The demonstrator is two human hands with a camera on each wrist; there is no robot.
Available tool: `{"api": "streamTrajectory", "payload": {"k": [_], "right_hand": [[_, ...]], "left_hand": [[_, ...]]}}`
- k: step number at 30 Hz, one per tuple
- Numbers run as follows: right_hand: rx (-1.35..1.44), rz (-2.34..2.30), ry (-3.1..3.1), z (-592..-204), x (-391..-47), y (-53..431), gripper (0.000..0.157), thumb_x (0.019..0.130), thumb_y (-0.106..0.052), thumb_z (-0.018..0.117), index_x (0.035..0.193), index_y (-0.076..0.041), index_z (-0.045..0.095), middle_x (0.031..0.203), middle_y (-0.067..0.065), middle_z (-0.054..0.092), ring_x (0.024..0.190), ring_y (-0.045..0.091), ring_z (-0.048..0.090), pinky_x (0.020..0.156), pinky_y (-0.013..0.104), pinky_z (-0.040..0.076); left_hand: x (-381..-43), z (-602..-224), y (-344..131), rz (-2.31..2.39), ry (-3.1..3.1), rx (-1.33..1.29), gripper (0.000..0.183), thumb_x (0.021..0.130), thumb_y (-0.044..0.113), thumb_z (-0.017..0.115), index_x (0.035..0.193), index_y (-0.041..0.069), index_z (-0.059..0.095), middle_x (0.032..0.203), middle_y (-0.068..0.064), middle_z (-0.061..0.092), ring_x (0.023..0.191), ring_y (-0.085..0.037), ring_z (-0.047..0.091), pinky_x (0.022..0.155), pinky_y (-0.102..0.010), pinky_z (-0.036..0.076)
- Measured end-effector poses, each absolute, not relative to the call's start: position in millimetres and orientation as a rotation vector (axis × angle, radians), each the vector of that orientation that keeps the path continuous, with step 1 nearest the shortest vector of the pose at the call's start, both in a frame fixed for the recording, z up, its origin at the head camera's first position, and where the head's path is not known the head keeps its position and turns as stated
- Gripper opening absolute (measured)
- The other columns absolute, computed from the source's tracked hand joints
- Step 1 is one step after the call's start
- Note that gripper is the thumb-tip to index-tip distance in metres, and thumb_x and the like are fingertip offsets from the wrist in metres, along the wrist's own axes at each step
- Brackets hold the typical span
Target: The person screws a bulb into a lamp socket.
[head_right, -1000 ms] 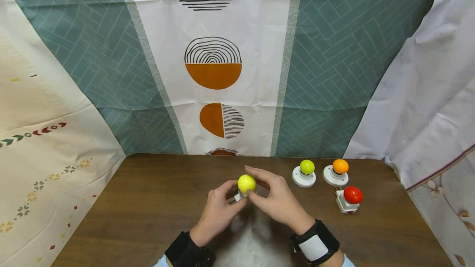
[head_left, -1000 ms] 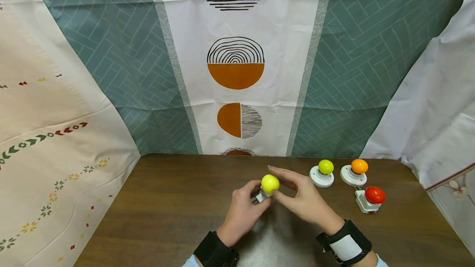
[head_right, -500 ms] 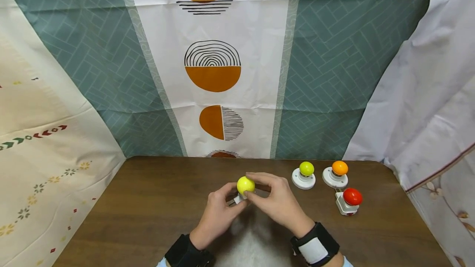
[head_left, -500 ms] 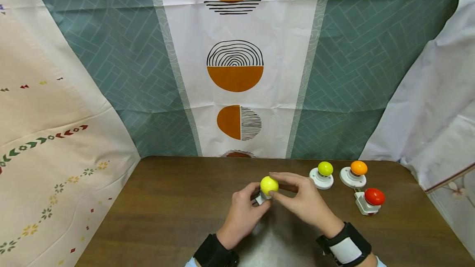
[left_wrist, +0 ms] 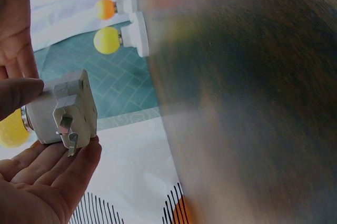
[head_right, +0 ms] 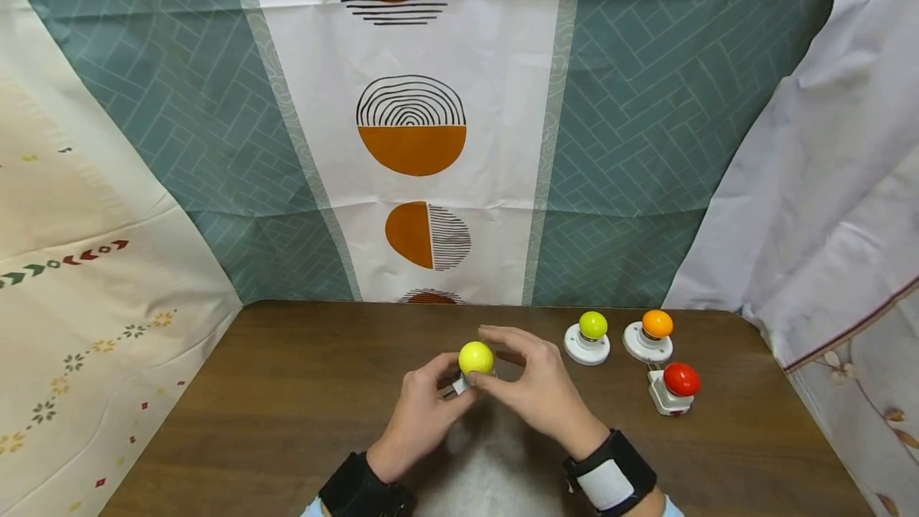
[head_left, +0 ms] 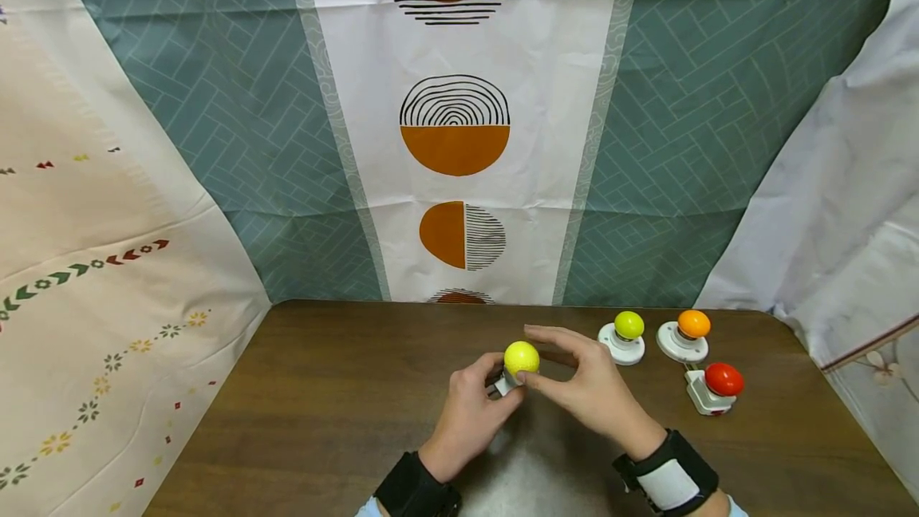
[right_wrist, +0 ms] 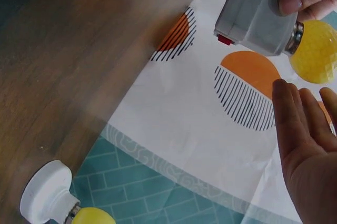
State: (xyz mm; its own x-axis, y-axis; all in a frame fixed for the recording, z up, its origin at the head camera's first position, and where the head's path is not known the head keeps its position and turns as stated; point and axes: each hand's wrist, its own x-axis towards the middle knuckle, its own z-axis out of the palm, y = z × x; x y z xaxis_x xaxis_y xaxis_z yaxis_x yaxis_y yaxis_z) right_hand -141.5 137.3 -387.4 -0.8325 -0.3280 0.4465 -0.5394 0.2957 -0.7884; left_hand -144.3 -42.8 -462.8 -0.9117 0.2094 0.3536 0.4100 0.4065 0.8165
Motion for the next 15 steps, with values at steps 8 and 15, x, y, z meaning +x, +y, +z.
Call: {"api": "streamTrajectory", "payload": {"k": [8, 15], "right_hand": [[0.913, 1.536, -2.450, -410, -156, 143, 0.055, 0.078, -0.020, 0.075, 0.128, -0.022, 0.054, 0.132, -0.009, 0.048, 0.117, 0.012, 0.048, 0.089, 0.032, 0.042], [0.962, 1.546, -2.412, -417, -159, 145, 0.048, 0.081, -0.020, 0.072, 0.126, -0.022, 0.056, 0.128, -0.002, 0.054, 0.113, 0.013, 0.051, 0.085, 0.031, 0.044]], "left_hand": [[-144, -460, -43, -1.492, -2.482, -0.550, 0.036, 0.083, 0.029, 0.069, 0.115, 0.016, 0.058, 0.105, 0.008, 0.061, 0.094, -0.005, 0.058, 0.077, -0.024, 0.047], [-142, -460, -42, -1.490, -2.505, -0.548, 0.036, 0.083, 0.029, 0.068, 0.115, 0.017, 0.058, 0.105, 0.009, 0.061, 0.094, -0.005, 0.057, 0.077, -0.024, 0.047]]}}
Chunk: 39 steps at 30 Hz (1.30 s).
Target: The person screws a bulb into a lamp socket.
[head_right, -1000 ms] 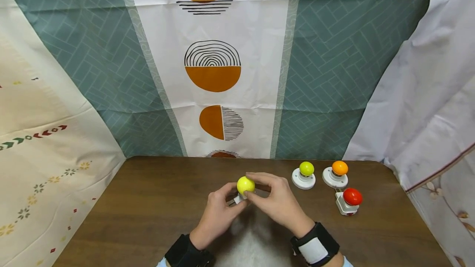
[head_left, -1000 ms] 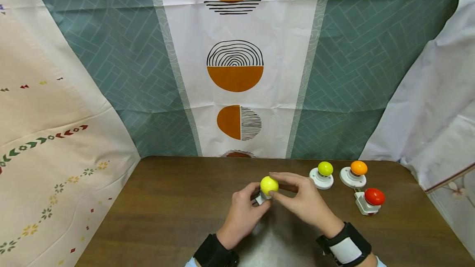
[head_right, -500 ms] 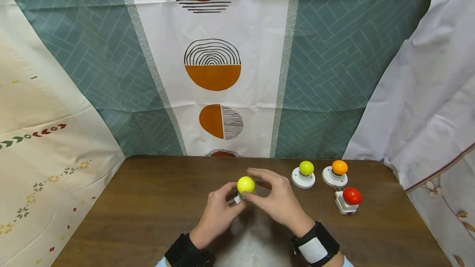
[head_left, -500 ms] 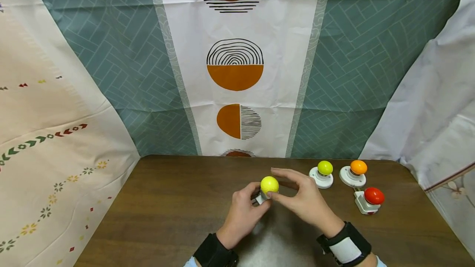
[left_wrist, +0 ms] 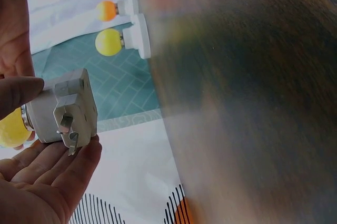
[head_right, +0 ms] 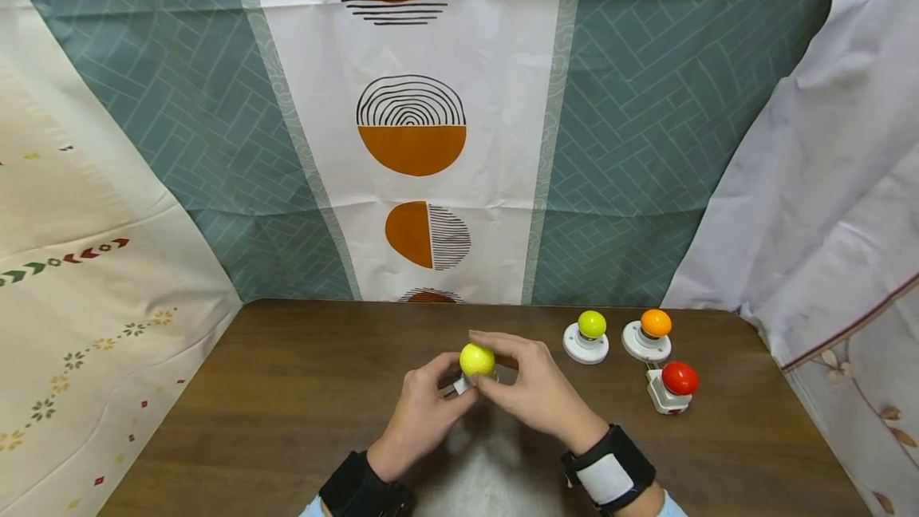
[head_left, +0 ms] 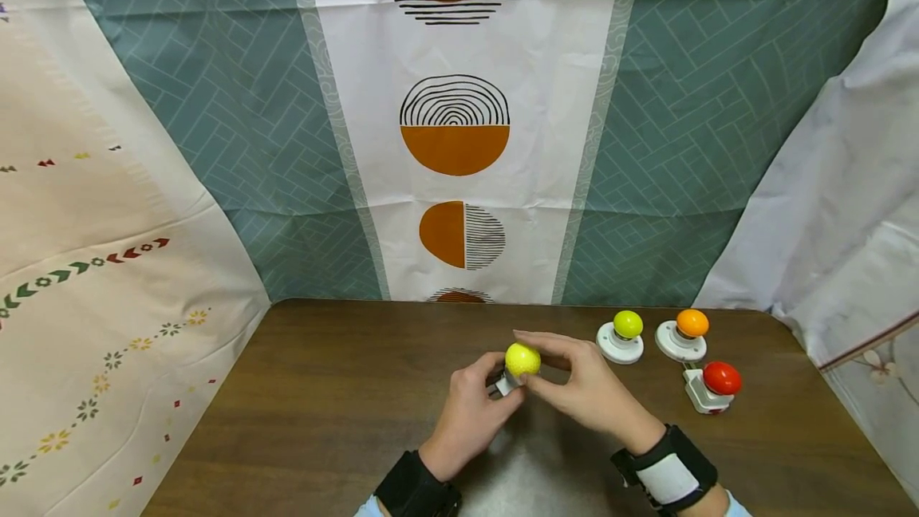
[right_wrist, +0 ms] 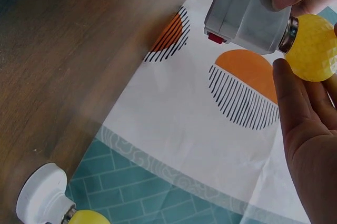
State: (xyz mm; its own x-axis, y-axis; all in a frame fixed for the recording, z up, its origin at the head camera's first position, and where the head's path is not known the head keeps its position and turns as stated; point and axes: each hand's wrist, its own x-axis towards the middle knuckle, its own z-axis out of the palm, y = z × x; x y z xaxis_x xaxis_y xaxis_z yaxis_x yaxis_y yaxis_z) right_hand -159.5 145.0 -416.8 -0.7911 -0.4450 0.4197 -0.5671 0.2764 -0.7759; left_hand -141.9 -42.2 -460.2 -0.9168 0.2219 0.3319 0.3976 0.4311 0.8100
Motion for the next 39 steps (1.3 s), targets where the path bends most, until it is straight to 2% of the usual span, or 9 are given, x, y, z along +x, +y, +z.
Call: {"api": "streamTrajectory", "payload": {"k": [8, 15, 27, 34, 39], "right_hand": [[0.896, 1.589, -2.404, -417, -158, 144, 0.046, 0.080, -0.020, 0.073, 0.123, -0.017, 0.059, 0.122, 0.000, 0.057, 0.110, 0.013, 0.053, 0.083, 0.030, 0.045], [0.844, 1.634, -2.365, -421, -159, 144, 0.045, 0.076, -0.014, 0.076, 0.119, -0.013, 0.062, 0.118, 0.003, 0.059, 0.105, 0.016, 0.056, 0.081, 0.031, 0.047], [0.803, 1.623, -2.348, -419, -157, 143, 0.041, 0.076, -0.023, 0.076, 0.115, -0.018, 0.064, 0.116, 0.000, 0.060, 0.104, 0.013, 0.057, 0.079, 0.029, 0.048], [0.772, 1.601, -2.331, -392, -143, 136, 0.040, 0.074, -0.009, 0.076, 0.111, -0.005, 0.064, 0.112, 0.003, 0.061, 0.101, 0.018, 0.058, 0.078, 0.034, 0.048], [0.740, 1.552, -2.306, -386, -138, 132, 0.040, 0.073, -0.010, 0.077, 0.110, -0.006, 0.065, 0.109, 0.003, 0.062, 0.099, 0.019, 0.060, 0.075, 0.034, 0.049]], "left_hand": [[-142, -461, -42, -1.528, -2.486, -0.544, 0.035, 0.084, 0.028, 0.068, 0.115, 0.017, 0.058, 0.106, 0.008, 0.061, 0.095, -0.005, 0.057, 0.076, -0.024, 0.047], [-141, -460, -41, -1.533, -2.488, -0.532, 0.036, 0.084, 0.029, 0.067, 0.117, 0.018, 0.057, 0.106, 0.008, 0.061, 0.095, -0.005, 0.057, 0.075, -0.025, 0.048], [-142, -460, -40, -1.513, -2.467, -0.550, 0.037, 0.083, 0.022, 0.068, 0.118, 0.018, 0.057, 0.108, 0.008, 0.060, 0.096, -0.007, 0.057, 0.077, -0.024, 0.047], [-143, -460, -40, -1.512, -2.450, -0.552, 0.037, 0.084, 0.025, 0.067, 0.119, 0.018, 0.057, 0.109, 0.009, 0.060, 0.096, -0.006, 0.057, 0.077, -0.024, 0.047], [-143, -460, -40, -1.500, -2.434, -0.559, 0.036, 0.084, 0.027, 0.067, 0.118, 0.017, 0.057, 0.108, 0.009, 0.060, 0.094, -0.007, 0.058, 0.075, -0.024, 0.047]]}}
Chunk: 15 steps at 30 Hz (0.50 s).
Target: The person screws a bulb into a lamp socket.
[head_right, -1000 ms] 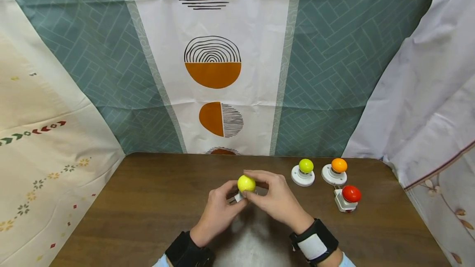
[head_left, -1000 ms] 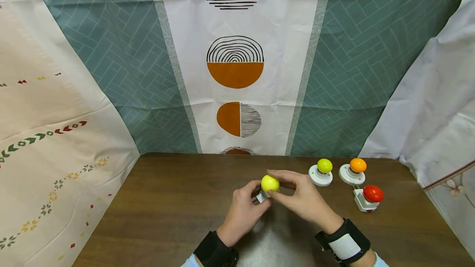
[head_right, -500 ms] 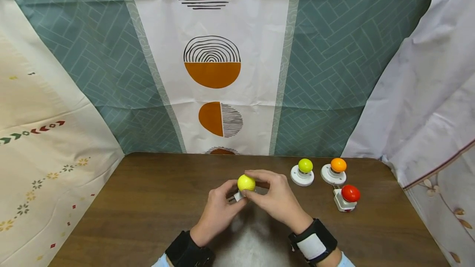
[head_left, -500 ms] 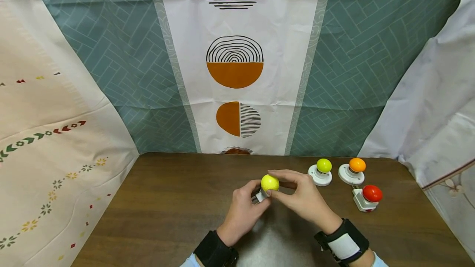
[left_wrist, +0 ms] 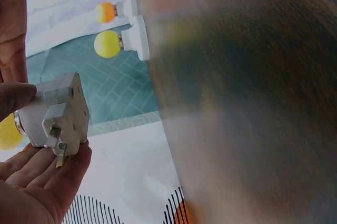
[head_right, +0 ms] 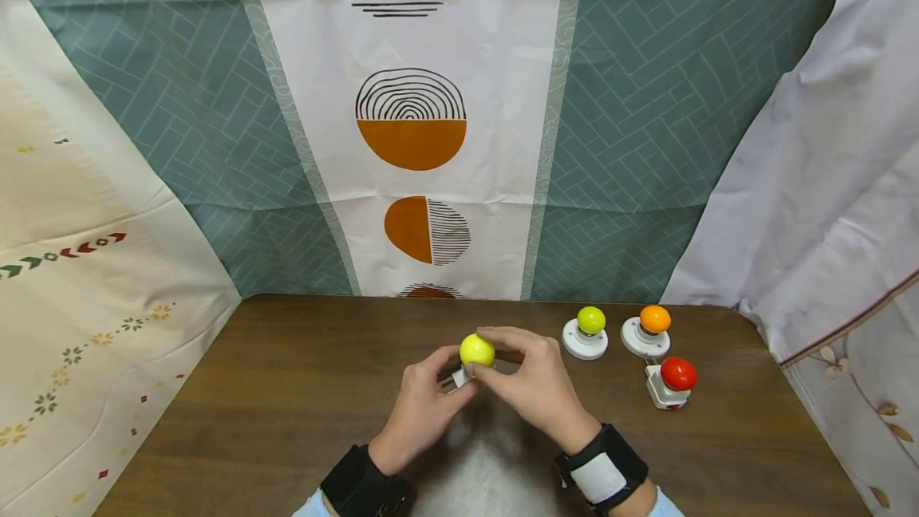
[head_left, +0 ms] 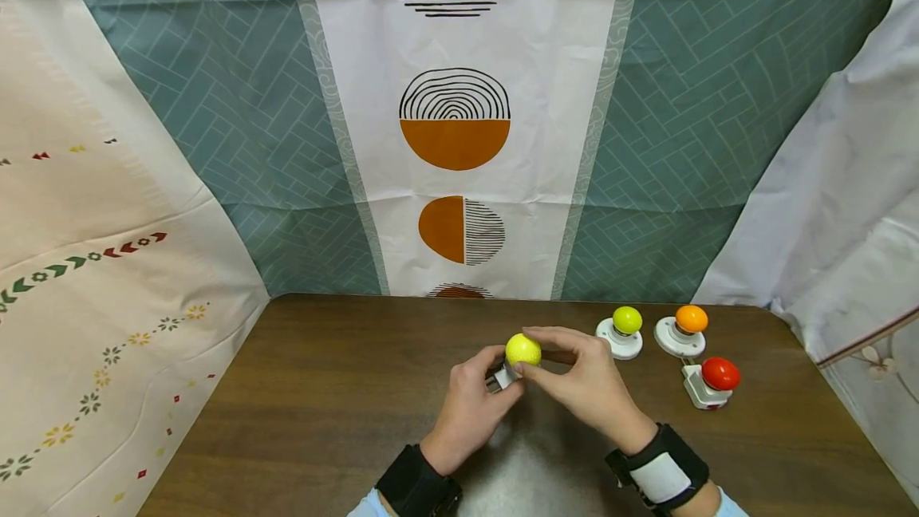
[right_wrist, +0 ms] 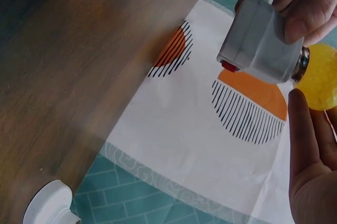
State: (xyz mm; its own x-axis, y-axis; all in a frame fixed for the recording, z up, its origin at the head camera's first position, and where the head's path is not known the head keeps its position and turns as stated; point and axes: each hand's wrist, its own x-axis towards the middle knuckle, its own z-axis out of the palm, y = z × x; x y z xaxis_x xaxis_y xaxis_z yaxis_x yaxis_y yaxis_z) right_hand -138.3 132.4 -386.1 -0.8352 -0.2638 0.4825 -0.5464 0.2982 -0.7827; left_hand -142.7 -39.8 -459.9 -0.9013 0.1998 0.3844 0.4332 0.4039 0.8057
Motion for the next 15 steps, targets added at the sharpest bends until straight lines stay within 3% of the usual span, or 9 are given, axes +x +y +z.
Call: {"api": "streamTrajectory", "payload": {"k": [15], "right_hand": [[0.688, 1.528, -2.217, -390.6, -136.9, 127.4, 0.038, 0.067, -0.009, 0.081, 0.101, -0.002, 0.066, 0.100, 0.008, 0.065, 0.089, 0.021, 0.063, 0.069, 0.034, 0.051]], "left_hand": [[-145.6, -465.2, -40.2, -1.495, -2.395, -0.546, 0.039, 0.076, 0.021, 0.075, 0.112, 0.015, 0.061, 0.103, 0.008, 0.062, 0.090, -0.005, 0.059, 0.072, -0.022, 0.048]]}}
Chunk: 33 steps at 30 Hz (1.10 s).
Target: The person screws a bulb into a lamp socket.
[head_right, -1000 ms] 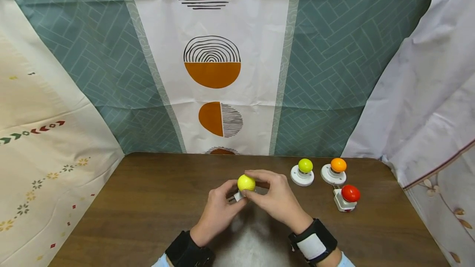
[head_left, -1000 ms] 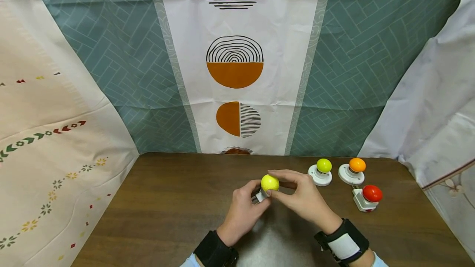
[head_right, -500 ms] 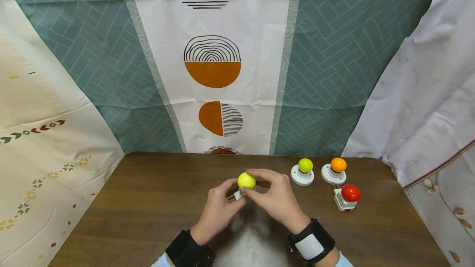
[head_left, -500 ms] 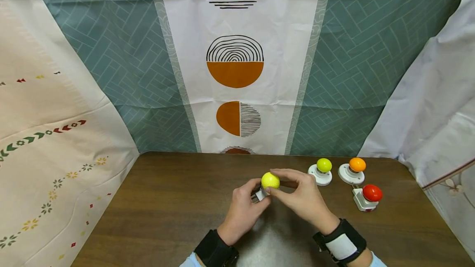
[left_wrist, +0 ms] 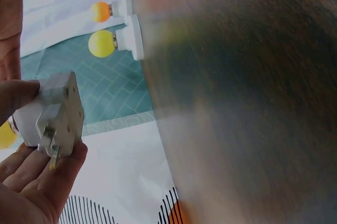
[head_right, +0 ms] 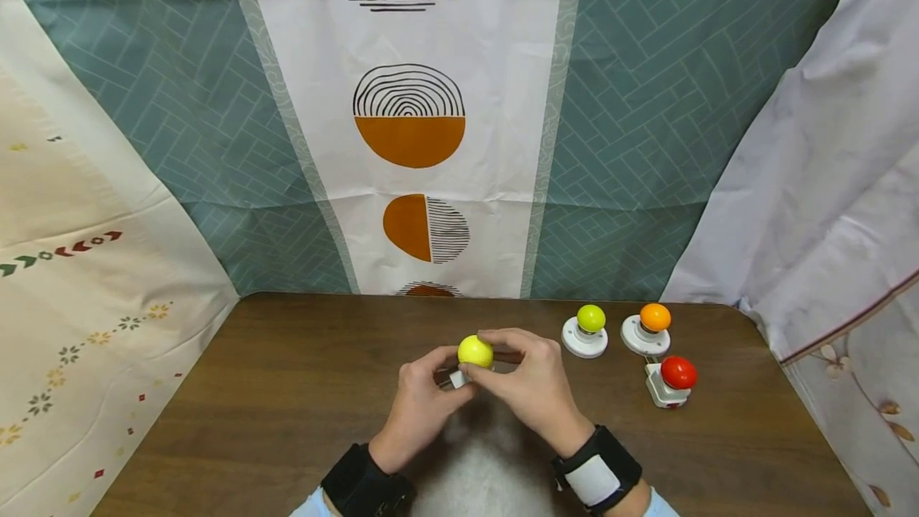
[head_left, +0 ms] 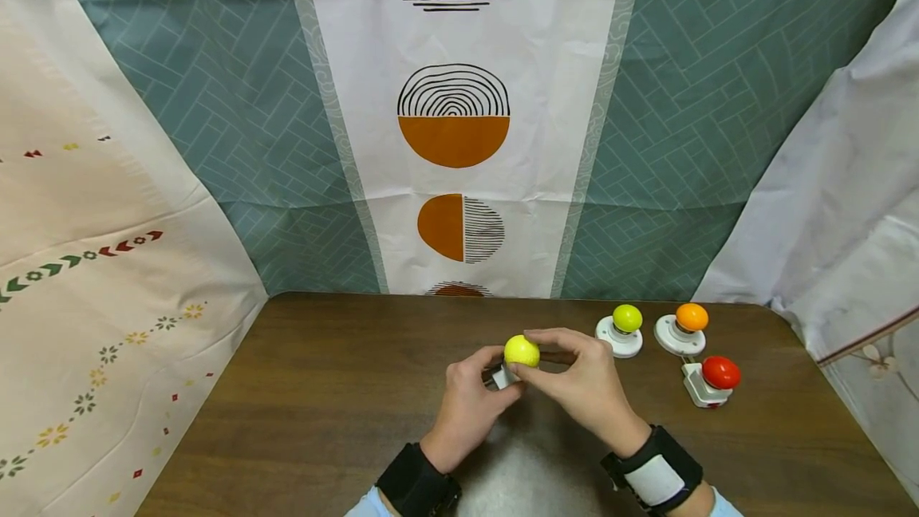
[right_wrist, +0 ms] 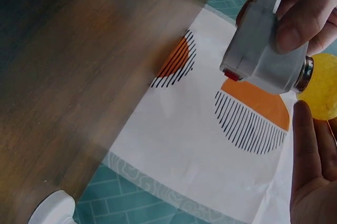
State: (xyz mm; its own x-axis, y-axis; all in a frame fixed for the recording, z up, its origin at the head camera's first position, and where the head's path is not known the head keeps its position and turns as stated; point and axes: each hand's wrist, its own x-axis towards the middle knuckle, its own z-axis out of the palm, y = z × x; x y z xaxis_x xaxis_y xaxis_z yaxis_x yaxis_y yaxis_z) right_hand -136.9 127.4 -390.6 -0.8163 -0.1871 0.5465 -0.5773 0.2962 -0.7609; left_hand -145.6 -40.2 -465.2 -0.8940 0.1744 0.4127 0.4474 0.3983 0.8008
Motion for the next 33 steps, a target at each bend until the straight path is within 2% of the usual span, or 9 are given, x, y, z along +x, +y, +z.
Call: {"api": "streamTrajectory", "payload": {"k": [6, 11, 16, 21, 25, 33], "right_hand": [[0.595, 1.486, -2.237, -388, -136, 124, 0.038, 0.065, -0.010, 0.083, 0.098, -0.002, 0.066, 0.095, 0.008, 0.064, 0.084, 0.021, 0.063, 0.067, 0.034, 0.051], [0.614, 1.455, -2.285, -391, -139, 127, 0.052, 0.066, -0.019, 0.083, 0.111, -0.007, 0.062, 0.106, 0.006, 0.060, 0.095, 0.021, 0.058, 0.073, 0.035, 0.050], [0.729, 1.528, -2.326, -394, -146, 134, 0.053, 0.075, -0.019, 0.077, 0.123, -0.010, 0.057, 0.120, 0.001, 0.056, 0.107, 0.018, 0.055, 0.084, 0.036, 0.046], [0.840, 1.555, -2.367, -414, -158, 141, 0.050, 0.082, -0.023, 0.071, 0.129, -0.018, 0.054, 0.126, -0.003, 0.054, 0.113, 0.013, 0.051, 0.088, 0.031, 0.043], [0.880, 1.588, -2.357, -420, -162, 143, 0.048, 0.083, -0.025, 0.070, 0.128, -0.022, 0.055, 0.126, -0.004, 0.054, 0.113, 0.014, 0.052, 0.087, 0.031, 0.044], [0.787, 1.615, -2.318, -412, -155, 138, 0.043, 0.078, -0.022, 0.075, 0.118, -0.016, 0.062, 0.116, -0.003, 0.059, 0.105, 0.013, 0.056, 0.078, 0.032, 0.048]], "left_hand": [[-146, -465, -38, -1.541, -2.369, -0.537, 0.036, 0.078, 0.027, 0.075, 0.109, 0.015, 0.062, 0.101, 0.009, 0.062, 0.090, -0.004, 0.059, 0.072, -0.023, 0.048], [-147, -464, -39, -1.516, -2.369, -0.547, 0.037, 0.078, 0.027, 0.074, 0.111, 0.014, 0.061, 0.103, 0.007, 0.062, 0.091, -0.005, 0.059, 0.075, -0.023, 0.047], [-149, -463, -41, -1.482, -2.361, -0.549, 0.041, 0.078, 0.029, 0.074, 0.113, 0.013, 0.061, 0.104, 0.006, 0.062, 0.092, -0.005, 0.059, 0.075, -0.024, 0.048], [-150, -462, -42, -1.512, -2.362, -0.542, 0.039, 0.077, 0.025, 0.075, 0.112, 0.013, 0.061, 0.102, 0.006, 0.062, 0.090, -0.006, 0.059, 0.073, -0.022, 0.048], [-149, -463, -42, -1.530, -2.371, -0.543, 0.038, 0.077, 0.026, 0.075, 0.111, 0.013, 0.061, 0.101, 0.006, 0.062, 0.090, -0.005, 0.059, 0.073, -0.022, 0.047], [-148, -462, -41, -1.528, -2.363, -0.545, 0.039, 0.077, 0.027, 0.075, 0.111, 0.013, 0.061, 0.101, 0.006, 0.062, 0.090, -0.006, 0.059, 0.073, -0.022, 0.048]]}}
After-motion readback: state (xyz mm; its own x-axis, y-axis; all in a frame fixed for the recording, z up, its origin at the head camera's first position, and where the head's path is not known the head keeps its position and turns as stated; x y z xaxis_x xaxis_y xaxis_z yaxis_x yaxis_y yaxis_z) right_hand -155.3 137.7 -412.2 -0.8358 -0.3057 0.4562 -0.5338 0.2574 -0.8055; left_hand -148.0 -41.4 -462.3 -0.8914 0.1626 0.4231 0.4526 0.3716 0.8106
